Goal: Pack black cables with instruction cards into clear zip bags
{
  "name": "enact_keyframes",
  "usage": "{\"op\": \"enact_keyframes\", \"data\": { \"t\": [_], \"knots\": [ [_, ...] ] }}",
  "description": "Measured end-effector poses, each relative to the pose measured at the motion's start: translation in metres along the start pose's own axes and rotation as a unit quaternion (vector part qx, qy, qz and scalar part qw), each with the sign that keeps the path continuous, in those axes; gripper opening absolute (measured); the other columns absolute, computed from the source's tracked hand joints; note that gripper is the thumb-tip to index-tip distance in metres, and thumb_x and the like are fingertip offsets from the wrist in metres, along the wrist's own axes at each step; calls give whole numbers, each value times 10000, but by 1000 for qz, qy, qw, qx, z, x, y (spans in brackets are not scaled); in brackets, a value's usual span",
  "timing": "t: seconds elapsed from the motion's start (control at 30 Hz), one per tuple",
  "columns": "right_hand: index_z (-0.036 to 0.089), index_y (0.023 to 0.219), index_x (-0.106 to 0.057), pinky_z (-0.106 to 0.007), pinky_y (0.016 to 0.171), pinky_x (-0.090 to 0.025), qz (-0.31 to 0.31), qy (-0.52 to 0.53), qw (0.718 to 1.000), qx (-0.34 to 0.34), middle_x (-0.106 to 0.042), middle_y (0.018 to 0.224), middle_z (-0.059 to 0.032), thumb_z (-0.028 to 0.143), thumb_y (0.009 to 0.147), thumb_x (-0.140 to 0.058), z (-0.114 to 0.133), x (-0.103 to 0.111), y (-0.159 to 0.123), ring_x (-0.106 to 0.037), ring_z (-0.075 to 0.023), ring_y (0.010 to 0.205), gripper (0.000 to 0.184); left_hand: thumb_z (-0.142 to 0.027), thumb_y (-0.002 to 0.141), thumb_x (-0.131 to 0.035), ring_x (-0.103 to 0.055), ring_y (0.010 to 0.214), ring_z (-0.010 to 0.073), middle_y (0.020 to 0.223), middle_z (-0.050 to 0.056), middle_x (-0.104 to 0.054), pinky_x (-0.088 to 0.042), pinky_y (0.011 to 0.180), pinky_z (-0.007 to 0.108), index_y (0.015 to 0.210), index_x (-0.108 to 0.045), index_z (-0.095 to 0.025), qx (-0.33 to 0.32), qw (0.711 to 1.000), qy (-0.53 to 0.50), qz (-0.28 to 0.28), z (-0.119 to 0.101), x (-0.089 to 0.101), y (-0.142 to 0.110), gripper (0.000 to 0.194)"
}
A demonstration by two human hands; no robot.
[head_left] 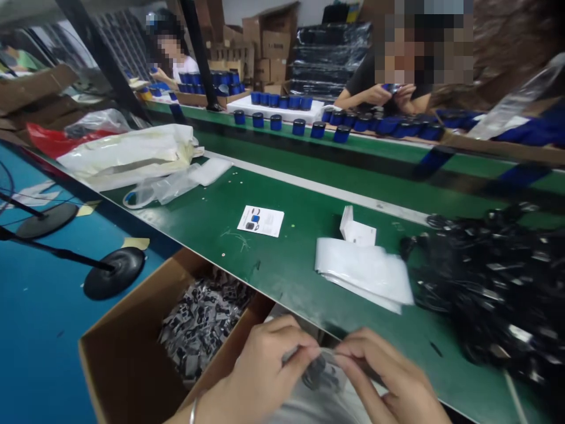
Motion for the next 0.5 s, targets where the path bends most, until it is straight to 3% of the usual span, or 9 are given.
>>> {"op": "enact_keyframes", "data": {
  "t": [0.17, 0.37, 0.5],
  "knots": [
    [204, 834, -556, -255, 587, -467, -28, -7, 1000, 0, -582, 748, -19, 139, 921, -453, 5, -2, -2, -584, -150, 657, 150, -139, 904, -531, -573, 717, 86, 800, -1, -600, -443, 675, 169, 898, -671, -192, -21, 1000, -6, 18, 5, 7, -3, 150],
    [190, 858, -590, -281, 609, -448, -42, 17, 999, 15, -593, 766, -34, 109, 898, -486, 12, -5, -6, -573, -166, 696, 138, -94, 894, -515, -554, 702, 86, 780, -7, -584, -431, 648, 172, 867, -630, -186, -79, 996, 23, 23, -4, 8, -5, 149],
    [181, 793, -580, -285, 573, -422, -62, 21, 998, 13, -577, 710, -31, 110, 886, -478, 18, -6, -10, -551, -166, 646, 156, -124, 896, -519, -563, 704, 101, 777, -4, -582, -439, 642, 193, 851, -636, -190, -64, 997, 26, 43, -10, 3, -7, 141]
  ]
}}
Point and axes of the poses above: each hand's wrist, its own y-axis towards the middle knuckle, its own x-axis out of the back of the hand, z = x × y, the point moved 4 cm from there along y, towards the middle knuckle
